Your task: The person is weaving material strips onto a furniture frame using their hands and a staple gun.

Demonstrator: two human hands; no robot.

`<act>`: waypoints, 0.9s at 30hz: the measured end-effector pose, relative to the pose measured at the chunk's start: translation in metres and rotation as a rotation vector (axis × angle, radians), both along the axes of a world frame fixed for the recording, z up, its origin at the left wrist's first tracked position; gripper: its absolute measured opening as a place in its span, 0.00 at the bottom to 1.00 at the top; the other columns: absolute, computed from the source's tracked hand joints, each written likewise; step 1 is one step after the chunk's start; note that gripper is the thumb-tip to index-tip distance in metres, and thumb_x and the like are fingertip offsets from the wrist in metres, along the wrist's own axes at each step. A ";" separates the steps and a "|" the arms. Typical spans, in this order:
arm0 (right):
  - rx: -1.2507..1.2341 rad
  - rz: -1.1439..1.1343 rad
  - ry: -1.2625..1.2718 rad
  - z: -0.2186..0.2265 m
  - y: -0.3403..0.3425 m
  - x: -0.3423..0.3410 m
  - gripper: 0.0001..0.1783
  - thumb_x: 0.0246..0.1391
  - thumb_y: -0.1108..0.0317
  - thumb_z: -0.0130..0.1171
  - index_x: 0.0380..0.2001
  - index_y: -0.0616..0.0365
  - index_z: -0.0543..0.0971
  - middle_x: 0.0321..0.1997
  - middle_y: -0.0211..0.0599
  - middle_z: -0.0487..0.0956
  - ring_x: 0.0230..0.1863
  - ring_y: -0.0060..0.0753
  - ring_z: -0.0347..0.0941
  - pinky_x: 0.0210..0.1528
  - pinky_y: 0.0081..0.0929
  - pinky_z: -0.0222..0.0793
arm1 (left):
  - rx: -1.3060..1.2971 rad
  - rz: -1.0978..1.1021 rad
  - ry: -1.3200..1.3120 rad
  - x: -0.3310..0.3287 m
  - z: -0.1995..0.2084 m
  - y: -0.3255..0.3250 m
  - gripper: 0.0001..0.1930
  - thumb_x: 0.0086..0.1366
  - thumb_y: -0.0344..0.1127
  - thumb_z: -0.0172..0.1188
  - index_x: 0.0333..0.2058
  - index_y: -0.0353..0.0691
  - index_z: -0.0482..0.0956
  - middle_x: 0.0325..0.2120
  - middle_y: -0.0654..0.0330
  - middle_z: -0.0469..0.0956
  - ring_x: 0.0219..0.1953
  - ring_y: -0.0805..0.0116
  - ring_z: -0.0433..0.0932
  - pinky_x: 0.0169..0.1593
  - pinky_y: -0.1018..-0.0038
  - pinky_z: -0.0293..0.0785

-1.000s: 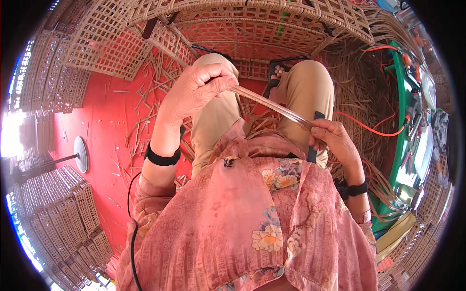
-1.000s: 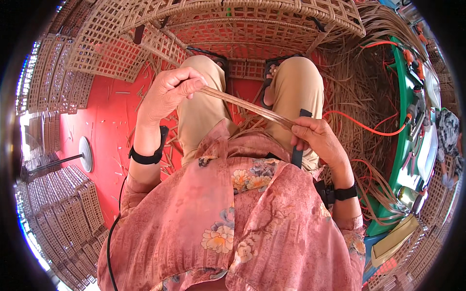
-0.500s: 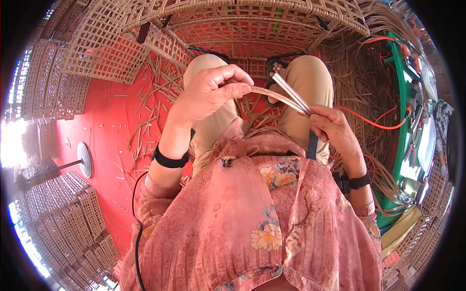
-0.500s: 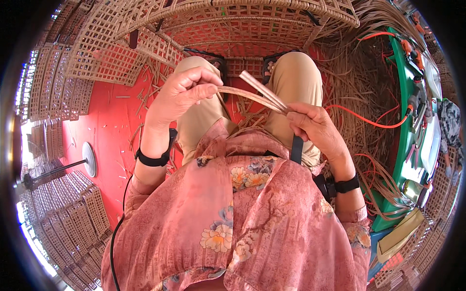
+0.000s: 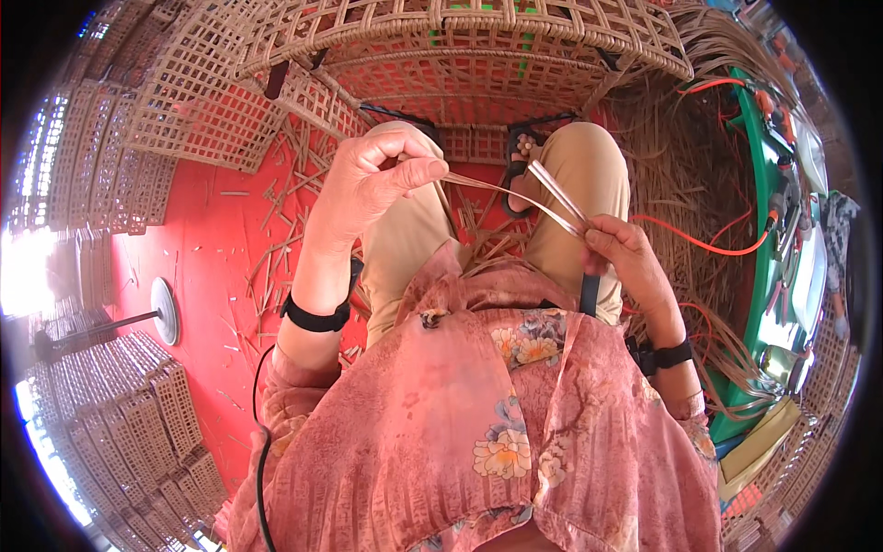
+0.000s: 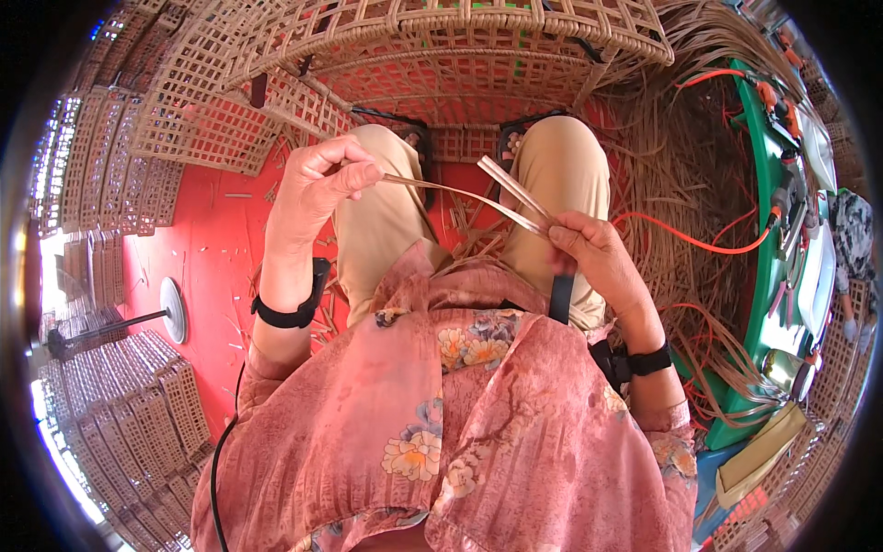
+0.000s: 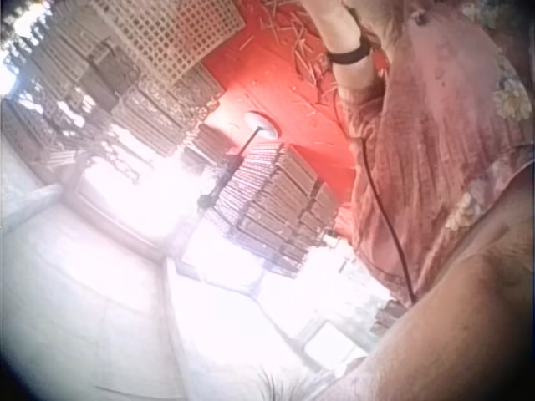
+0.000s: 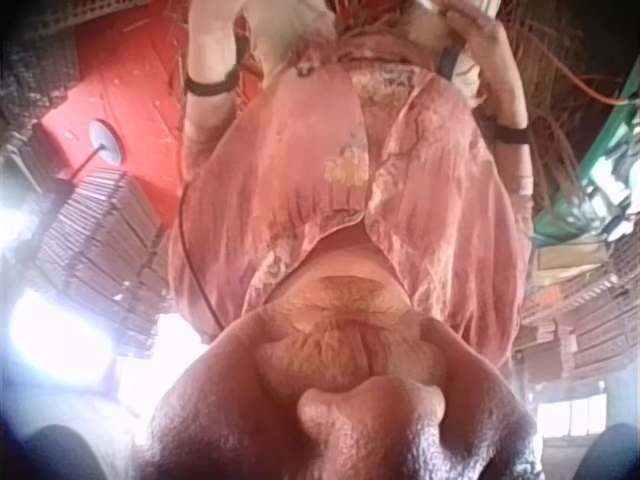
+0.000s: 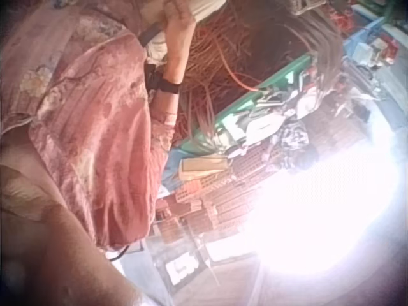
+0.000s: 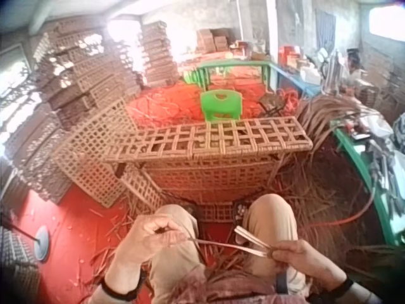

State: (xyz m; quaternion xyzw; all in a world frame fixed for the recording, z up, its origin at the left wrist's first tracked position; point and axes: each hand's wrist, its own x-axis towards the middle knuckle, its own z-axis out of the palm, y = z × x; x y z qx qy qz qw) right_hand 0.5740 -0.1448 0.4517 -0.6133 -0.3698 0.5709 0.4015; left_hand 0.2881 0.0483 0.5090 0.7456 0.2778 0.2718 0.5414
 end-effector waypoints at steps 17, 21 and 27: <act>0.274 0.144 -0.141 0.033 0.029 -0.034 0.09 0.64 0.71 0.54 0.42 0.64 0.79 0.28 0.30 0.78 0.31 0.19 0.75 0.37 0.19 0.72 | -0.202 0.021 0.070 0.039 0.014 0.006 0.09 0.63 0.38 0.62 0.33 0.37 0.84 0.22 0.66 0.79 0.24 0.82 0.72 0.28 0.81 0.68; 0.282 -0.021 -0.039 0.034 0.027 -0.033 0.09 0.62 0.72 0.55 0.42 0.62 0.80 0.25 0.26 0.77 0.27 0.15 0.71 0.30 0.16 0.68 | 0.424 0.735 0.014 -0.021 0.021 0.129 0.17 0.64 0.48 0.62 0.37 0.38 0.82 0.34 0.57 0.82 0.38 0.65 0.79 0.45 0.65 0.74; 0.275 -0.068 -0.073 0.017 0.023 -0.026 0.09 0.60 0.70 0.58 0.41 0.61 0.81 0.24 0.25 0.77 0.26 0.13 0.69 0.28 0.15 0.65 | 0.209 0.878 0.376 -0.140 -0.018 0.265 0.33 0.62 0.59 0.58 0.59 0.42 0.72 0.61 0.47 0.66 0.64 0.51 0.63 0.61 0.55 0.62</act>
